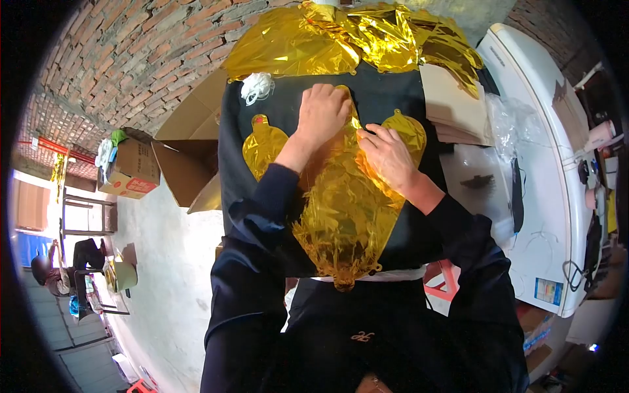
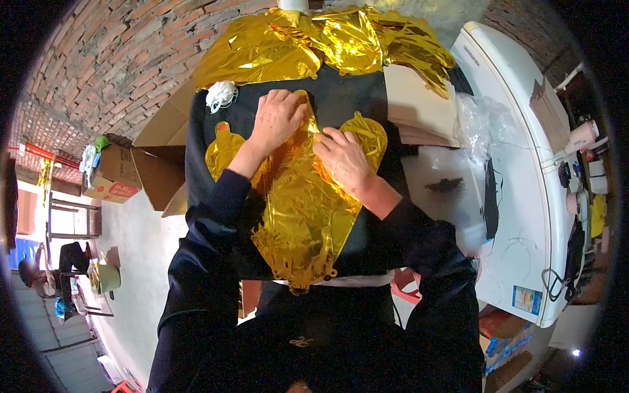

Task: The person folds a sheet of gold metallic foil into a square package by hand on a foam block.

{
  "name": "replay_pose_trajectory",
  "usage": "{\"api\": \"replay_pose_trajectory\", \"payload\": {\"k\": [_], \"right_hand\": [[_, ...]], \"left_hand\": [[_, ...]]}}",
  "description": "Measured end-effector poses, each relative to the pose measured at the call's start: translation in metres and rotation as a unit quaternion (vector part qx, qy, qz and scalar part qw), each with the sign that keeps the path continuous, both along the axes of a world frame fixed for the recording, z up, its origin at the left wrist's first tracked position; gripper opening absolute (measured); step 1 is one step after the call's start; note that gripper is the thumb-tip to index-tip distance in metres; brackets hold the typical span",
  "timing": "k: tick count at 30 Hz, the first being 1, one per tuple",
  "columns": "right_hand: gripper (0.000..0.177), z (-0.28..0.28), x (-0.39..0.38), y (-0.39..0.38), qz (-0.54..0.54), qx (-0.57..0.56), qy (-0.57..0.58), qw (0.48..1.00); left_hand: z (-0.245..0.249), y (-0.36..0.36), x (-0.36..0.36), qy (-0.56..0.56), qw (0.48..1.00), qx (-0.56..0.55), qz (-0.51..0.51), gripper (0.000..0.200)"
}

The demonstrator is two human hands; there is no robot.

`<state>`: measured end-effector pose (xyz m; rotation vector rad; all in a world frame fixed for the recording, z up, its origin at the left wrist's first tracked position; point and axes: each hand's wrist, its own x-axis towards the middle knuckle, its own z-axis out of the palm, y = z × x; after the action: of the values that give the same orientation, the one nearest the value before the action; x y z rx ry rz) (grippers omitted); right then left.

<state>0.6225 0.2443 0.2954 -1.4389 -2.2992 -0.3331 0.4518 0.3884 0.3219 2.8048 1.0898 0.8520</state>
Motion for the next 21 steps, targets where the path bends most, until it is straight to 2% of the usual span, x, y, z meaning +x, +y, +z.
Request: {"api": "replay_pose_trajectory", "payload": {"k": [1,4,9,15,21], "right_hand": [[0.020,0.001,0.000,0.000,0.002,0.001,0.002,1.000],[0.020,0.002,0.001,-0.001,0.007,0.006,0.009,1.000],[0.021,0.001,0.002,-0.002,0.008,0.007,0.014,1.000],[0.022,0.000,0.000,-0.002,0.006,0.006,0.016,1.000],[0.022,0.001,0.000,-0.002,0.006,0.015,0.018,1.000]], "left_hand": [[-0.004,0.010,0.005,-0.016,0.999,0.039,0.010,0.026],[-0.011,0.029,0.016,-0.022,0.997,0.042,0.054,0.026],[0.003,0.044,0.027,0.069,0.990,-0.071,0.102,0.047],[0.027,0.042,0.033,0.156,0.956,-0.236,0.080,0.051],[0.010,0.045,0.028,0.136,0.978,-0.155,0.040,0.041]]}}
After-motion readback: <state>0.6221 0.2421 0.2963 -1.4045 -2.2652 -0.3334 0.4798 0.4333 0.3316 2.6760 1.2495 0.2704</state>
